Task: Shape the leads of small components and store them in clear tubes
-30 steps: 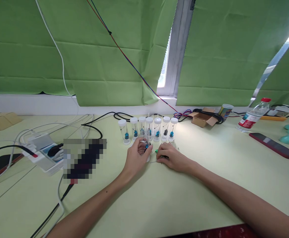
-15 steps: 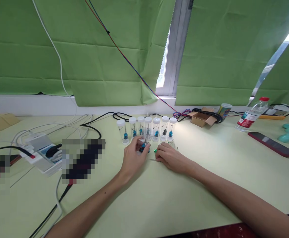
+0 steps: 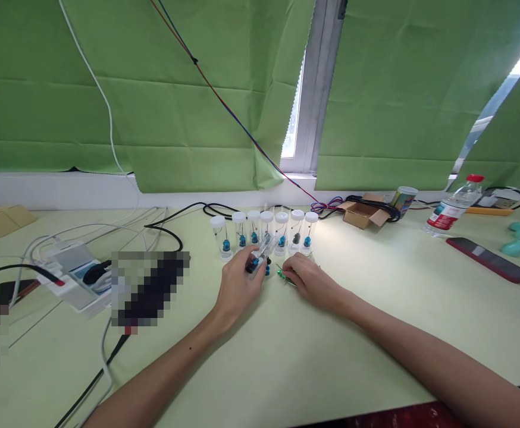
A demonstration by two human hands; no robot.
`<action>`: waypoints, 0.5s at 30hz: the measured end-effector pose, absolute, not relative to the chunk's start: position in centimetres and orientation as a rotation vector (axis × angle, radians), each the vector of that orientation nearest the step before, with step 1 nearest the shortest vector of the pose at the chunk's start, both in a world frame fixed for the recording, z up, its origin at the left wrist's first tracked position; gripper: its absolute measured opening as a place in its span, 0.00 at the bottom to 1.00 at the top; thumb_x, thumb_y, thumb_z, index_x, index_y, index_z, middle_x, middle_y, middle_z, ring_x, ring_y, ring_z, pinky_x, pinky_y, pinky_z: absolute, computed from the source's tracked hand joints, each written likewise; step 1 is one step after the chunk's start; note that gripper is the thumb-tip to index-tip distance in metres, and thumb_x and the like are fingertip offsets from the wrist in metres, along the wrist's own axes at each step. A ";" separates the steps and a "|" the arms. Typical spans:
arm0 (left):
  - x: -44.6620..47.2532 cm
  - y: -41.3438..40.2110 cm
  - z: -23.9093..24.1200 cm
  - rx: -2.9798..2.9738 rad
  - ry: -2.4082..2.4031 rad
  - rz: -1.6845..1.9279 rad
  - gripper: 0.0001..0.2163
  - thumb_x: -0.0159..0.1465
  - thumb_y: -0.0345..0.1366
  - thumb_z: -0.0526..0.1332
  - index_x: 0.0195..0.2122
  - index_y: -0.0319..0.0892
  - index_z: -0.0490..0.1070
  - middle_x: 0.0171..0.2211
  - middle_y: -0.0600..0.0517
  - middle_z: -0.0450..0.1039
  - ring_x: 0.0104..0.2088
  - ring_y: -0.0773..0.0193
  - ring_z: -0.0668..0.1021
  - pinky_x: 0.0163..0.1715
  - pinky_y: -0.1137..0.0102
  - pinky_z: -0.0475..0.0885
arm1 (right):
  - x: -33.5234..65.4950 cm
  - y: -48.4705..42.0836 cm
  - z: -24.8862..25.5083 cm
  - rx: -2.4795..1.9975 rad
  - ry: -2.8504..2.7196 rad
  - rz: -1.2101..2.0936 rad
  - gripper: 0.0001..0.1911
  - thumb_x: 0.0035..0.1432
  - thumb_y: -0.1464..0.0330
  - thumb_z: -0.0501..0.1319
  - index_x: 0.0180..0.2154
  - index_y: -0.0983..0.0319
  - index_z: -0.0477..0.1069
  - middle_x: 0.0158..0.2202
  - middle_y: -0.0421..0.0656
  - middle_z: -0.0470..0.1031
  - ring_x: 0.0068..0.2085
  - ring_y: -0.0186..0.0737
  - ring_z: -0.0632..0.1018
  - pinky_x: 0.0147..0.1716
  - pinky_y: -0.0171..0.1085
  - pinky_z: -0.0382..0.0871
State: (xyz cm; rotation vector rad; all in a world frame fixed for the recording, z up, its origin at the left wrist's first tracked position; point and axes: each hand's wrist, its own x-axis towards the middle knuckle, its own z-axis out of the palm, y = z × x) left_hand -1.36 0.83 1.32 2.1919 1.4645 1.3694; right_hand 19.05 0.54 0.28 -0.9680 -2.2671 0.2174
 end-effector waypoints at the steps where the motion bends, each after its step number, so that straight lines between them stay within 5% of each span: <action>1: -1.4 0.9 1.3 2.202 1.469 1.359 0.12 0.62 0.38 0.59 0.46 0.43 0.71 0.32 0.52 0.72 0.31 0.65 0.72 0.35 0.71 0.68 | 19.0 0.6 0.1 -0.980 -2.223 0.227 0.07 0.68 0.72 0.50 0.37 0.62 0.65 0.35 0.45 0.70 0.36 0.40 0.70 0.36 0.38 0.66; 15: -1.8 1.1 0.8 2.346 1.502 1.201 0.14 0.62 0.33 0.58 0.50 0.44 0.71 0.43 0.50 0.76 0.43 0.58 0.77 0.44 0.65 0.71 | 18.7 0.5 0.3 -0.943 -1.816 0.090 0.07 0.67 0.73 0.51 0.43 0.61 0.66 0.36 0.45 0.70 0.35 0.39 0.71 0.34 0.37 0.67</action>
